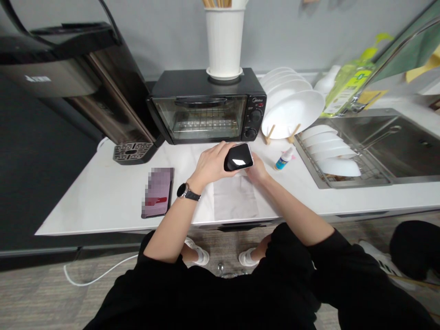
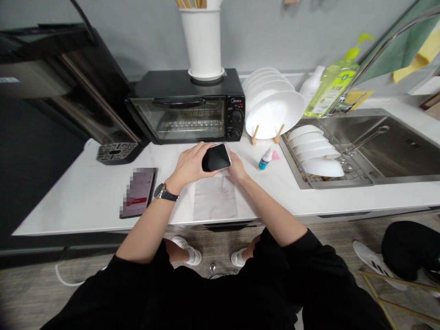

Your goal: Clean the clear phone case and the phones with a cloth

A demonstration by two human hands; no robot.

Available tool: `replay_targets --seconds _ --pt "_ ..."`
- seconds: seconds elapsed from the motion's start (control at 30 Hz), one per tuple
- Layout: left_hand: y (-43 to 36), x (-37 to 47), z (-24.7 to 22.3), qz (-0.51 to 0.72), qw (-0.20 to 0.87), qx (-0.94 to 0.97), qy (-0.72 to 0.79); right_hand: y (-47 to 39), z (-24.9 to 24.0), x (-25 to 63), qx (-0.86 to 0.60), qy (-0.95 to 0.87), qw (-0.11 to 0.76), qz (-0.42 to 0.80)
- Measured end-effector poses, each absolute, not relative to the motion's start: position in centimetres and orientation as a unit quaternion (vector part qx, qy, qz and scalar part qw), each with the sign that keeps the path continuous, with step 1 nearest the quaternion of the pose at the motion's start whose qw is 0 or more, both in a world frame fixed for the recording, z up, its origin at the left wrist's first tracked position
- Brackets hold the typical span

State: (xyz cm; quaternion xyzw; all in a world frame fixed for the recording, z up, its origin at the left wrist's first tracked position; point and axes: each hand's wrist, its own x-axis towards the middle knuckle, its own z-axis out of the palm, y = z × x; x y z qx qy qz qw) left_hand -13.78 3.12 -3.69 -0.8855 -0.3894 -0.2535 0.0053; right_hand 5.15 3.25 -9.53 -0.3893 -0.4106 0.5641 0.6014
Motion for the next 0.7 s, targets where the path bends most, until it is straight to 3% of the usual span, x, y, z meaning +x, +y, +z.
replay_targets --seconds 0.2,0.7 --pt "3.6 -14.8 -3.9 -0.229 -0.008 -0.857 -0.461 3.1 -8.2 5.5 -0.339 -0.435 0.557 0.621" --pt "3.2 -14.4 -3.6 -0.223 -0.068 -0.843 -0.485 2.7 -8.2 6.0 -0.328 -0.466 0.556 0.605"
